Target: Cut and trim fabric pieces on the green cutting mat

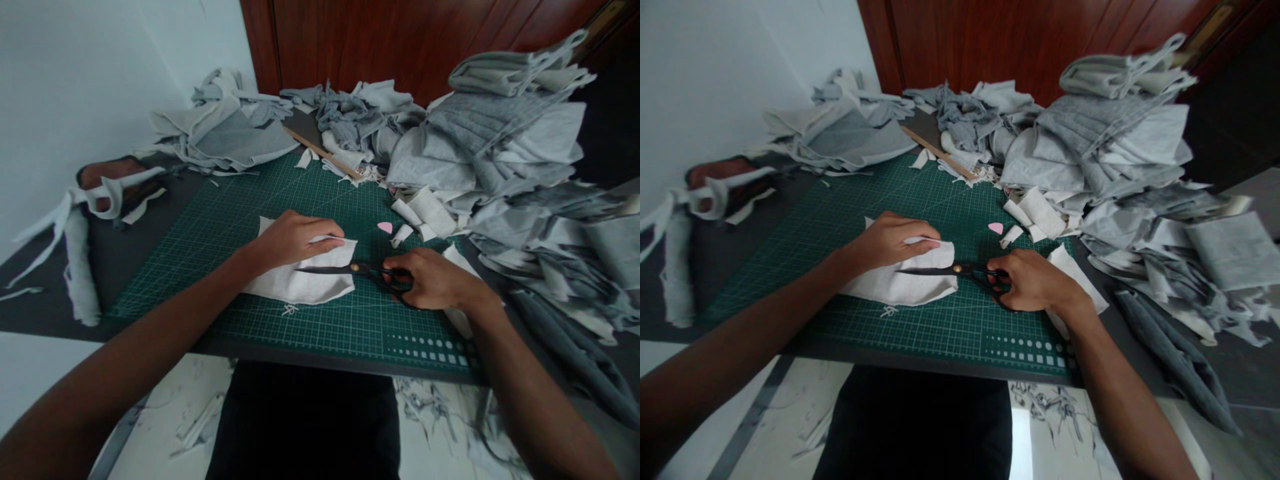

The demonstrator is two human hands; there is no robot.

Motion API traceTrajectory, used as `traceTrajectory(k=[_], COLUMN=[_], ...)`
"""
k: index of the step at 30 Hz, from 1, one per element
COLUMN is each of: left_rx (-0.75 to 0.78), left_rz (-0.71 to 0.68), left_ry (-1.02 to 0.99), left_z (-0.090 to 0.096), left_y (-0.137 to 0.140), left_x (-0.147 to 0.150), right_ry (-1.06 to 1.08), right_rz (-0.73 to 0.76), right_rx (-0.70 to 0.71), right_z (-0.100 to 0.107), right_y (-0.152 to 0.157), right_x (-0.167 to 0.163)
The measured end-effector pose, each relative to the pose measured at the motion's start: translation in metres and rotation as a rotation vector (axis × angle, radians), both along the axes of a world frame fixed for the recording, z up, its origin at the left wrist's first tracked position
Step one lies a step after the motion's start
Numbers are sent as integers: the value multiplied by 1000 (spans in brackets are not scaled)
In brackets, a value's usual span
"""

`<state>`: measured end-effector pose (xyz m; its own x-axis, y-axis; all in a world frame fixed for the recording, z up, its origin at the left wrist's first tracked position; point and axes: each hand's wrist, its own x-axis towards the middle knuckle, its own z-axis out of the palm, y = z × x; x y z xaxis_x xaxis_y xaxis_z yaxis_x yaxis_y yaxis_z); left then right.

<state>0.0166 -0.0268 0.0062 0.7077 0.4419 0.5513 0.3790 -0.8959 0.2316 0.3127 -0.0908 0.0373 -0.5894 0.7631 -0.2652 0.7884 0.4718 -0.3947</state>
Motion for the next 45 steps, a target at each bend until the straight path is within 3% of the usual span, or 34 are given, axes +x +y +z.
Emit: traceTrajectory(k=[45], left_rx=[-23], left_rz=[33], left_ry=[-4], left_z=[-2], left_y=[3], left_x=[-2], right_ry=[85], right_rz=[69], right_rx=[15], right_z=[-8], right_y=[6], right_x=[11])
